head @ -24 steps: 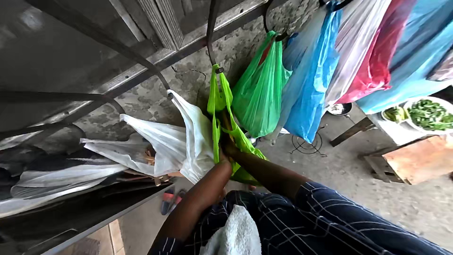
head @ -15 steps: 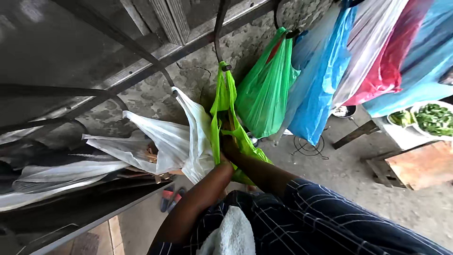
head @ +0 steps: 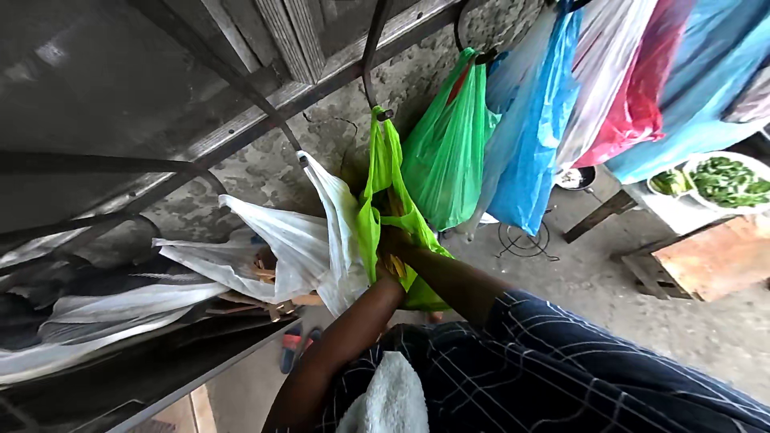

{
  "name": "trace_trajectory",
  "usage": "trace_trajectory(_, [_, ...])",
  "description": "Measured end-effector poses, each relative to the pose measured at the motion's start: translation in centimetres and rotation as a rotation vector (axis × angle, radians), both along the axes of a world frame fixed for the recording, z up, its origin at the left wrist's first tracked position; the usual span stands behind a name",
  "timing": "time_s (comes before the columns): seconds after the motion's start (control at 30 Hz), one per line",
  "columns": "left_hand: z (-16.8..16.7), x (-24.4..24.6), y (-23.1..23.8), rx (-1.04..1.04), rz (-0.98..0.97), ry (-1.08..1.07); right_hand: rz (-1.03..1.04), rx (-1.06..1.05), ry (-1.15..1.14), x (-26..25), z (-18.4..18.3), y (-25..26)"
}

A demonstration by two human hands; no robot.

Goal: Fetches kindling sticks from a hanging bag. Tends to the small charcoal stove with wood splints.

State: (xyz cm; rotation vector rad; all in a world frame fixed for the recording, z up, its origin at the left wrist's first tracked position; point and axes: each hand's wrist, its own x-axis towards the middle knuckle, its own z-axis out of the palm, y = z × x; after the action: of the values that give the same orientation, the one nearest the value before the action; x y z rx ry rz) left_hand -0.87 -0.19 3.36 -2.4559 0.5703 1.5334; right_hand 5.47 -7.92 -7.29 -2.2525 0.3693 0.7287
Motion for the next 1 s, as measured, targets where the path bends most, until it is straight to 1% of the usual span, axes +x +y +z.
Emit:
trace_trajectory(0.03, [-0.2,0.3,0.1,0.019,-0.066,-0.001,-0.038,0.039,-0.007,-0.1,-0.3,-0.2])
trace_trajectory(0.1, [-0.7,1.0,0.4,0.024,-0.15,-0.002,-0.164,0.136,0.015,-0.5,0.5,-0.6])
trace_trajectory(0.17, [-1.0,1.8,0.9,-0.018,-0.171,-0.006,-0.281,0.176,0.088,-1.0,1.5,-1.0])
trace_trajectory(0.23, [-0.6,2.2,1.3,-0.067,-0.164,-0.031,-0.299,0.194,0.146,-2.0,3.2,-1.4])
trace_trajectory(0.27, [-0.2,2.2,1.5,-0.108,-0.143,-0.058,-0.272,0.189,0.17,-2.5,4.6,-1.5])
trace_trajectory(0.33, [0.8,2.1,1.8,-0.168,-0.041,-0.09,-0.357,0.243,0.13,-3.5,7.1,-1.6])
trace_trajectory(0.4, [1.3,2.3,2.1,-0.173,0.066,-0.091,-0.409,0.314,0.089,-4.2,9.7,-1.7])
trace_trajectory(0.43, [1.1,2.5,2.2,-0.174,0.105,-0.076,-0.403,0.367,0.062,-4.6,10.4,-1.8])
trace_trajectory(0.5, [0.9,3.1,2.6,-0.226,0.141,-0.034,-0.392,0.47,-0.016,-5.2,10.3,-2.0])
trace_trajectory(0.57, [1.4,3.4,3.1,-0.379,0.191,0.027,-0.379,0.594,-0.062,-5.5,9.7,-2.5])
trace_trajectory(0.6, [1.8,3.4,3.5,-0.496,0.283,0.064,-0.401,0.647,-0.082,-5.7,9.3,-2.7])
trace_trajectory(0.63, [1.9,3.2,3.9,-0.631,0.439,0.112,-0.432,0.687,-0.091,-5.8,9.1,-2.8])
trace_trajectory(0.7, [1.4,2.6,4.7,-0.874,0.826,0.211,-0.467,0.719,-0.133,-6.7,9.6,-2.8])
trace_trajectory(0.77, [0.9,2.0,4.6,-1.069,1.103,0.246,-0.476,0.686,-0.272,-8.0,10.9,-2.1])
trace_trajectory(0.8, [1.0,1.7,4.4,-1.147,1.18,0.254,-0.437,0.648,-0.342,-8.6,11.9,-1.6])
trace_trajectory(0.9, [2.1,0.7,3.4,-1.303,1.267,0.253,-0.327,0.389,-0.509,-9.9,13.7,-0.9])
trace_trajectory(0.97, [2.9,-0.1,2.9,-1.313,1.302,0.278,-0.32,0.21,-0.546,-10.5,14.3,-0.5])
trace_trajectory(1.0, [3.3,-0.4,2.8,-1.304,1.307,0.305,-0.335,0.168,-0.555,-10.9,14.4,-0.3])
